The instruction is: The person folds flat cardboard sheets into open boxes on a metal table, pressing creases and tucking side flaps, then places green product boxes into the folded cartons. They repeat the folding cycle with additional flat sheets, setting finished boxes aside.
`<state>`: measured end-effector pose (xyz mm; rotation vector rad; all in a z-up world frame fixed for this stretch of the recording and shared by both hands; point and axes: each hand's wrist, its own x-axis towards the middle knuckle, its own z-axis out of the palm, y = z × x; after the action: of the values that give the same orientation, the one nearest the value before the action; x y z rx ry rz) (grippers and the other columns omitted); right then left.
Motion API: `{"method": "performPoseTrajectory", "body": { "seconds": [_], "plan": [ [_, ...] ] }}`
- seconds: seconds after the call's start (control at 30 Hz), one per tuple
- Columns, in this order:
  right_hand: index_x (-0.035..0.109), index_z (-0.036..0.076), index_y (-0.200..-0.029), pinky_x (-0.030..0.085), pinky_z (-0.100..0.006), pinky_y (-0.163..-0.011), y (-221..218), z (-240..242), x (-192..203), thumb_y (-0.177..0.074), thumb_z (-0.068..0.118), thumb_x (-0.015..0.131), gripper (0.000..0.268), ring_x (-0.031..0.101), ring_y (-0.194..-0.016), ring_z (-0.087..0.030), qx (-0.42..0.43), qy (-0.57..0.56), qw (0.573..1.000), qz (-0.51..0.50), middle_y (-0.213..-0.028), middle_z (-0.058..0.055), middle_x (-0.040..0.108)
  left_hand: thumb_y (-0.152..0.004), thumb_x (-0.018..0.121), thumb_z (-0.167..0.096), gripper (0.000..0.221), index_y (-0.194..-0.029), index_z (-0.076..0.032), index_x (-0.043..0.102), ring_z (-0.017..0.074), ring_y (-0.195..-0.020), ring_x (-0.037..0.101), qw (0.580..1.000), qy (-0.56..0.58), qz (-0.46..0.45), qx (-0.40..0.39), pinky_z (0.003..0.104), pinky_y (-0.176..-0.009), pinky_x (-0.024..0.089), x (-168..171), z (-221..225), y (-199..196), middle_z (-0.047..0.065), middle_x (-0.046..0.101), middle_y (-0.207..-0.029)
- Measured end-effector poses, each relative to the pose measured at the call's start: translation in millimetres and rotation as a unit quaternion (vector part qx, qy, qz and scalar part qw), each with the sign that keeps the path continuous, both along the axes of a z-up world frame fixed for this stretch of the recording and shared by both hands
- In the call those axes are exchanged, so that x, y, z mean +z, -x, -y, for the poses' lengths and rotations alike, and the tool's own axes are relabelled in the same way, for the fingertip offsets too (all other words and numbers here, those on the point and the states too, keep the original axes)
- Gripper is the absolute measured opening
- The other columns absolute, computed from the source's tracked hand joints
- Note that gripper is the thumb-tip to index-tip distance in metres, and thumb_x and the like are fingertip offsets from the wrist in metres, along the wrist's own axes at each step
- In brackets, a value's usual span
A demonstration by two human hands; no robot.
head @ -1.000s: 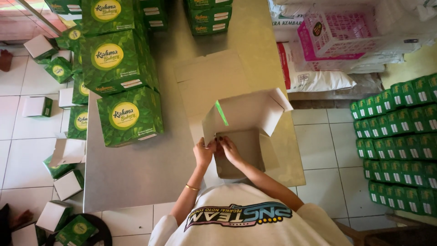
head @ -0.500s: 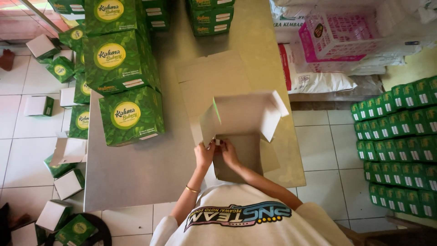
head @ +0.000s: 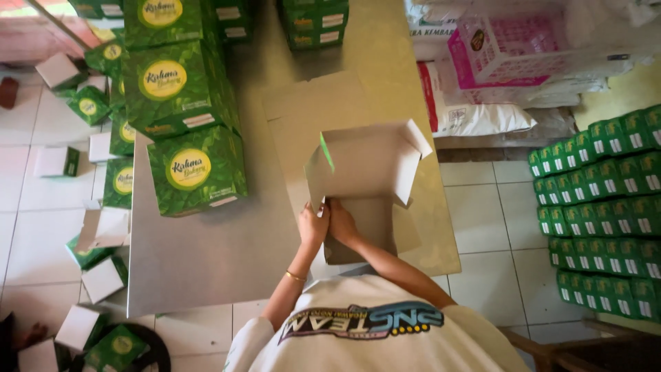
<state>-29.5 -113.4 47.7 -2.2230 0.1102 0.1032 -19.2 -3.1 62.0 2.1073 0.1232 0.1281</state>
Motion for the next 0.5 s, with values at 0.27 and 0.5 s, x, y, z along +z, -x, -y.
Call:
{"method": "performPoseTrajectory", "body": {
  "seconds": [0.27, 0.5],
  "plan": [
    [0.065, 0.006, -0.106, 0.056, -0.050, -0.072, 30, 60, 32, -0.094, 0.018, 0.063, 0.017, 0.070, -0.082, -0.038, -0.020, 0.052, 0.998, 0.028, -0.097, -0.021, 0.073, -0.093, 0.067, -0.021, 0.021, -0.098, 0.000, 0.069, 0.0470, -0.078, 0.068, 0.995, -0.093, -0.013, -0.021, 0.053, -0.068, 0.056, -25, -6, 0, 0.027, 0.070, -0.086],
    [0.058, -0.002, -0.131, 0.049, -0.050, -0.098, 57, 147, 31, -0.086, 0.020, 0.085, 0.057, 0.060, -0.117, -0.033, -0.200, 0.060, 0.940, 0.269, -0.127, -0.017, 0.060, -0.093, 0.067, -0.030, 0.032, -0.092, 0.002, 0.068, 0.0441, -0.070, 0.069, 0.992, -0.111, -0.015, -0.053, 0.052, -0.063, 0.057, -43, -13, 0, 0.027, 0.071, -0.079]
  ]
}}
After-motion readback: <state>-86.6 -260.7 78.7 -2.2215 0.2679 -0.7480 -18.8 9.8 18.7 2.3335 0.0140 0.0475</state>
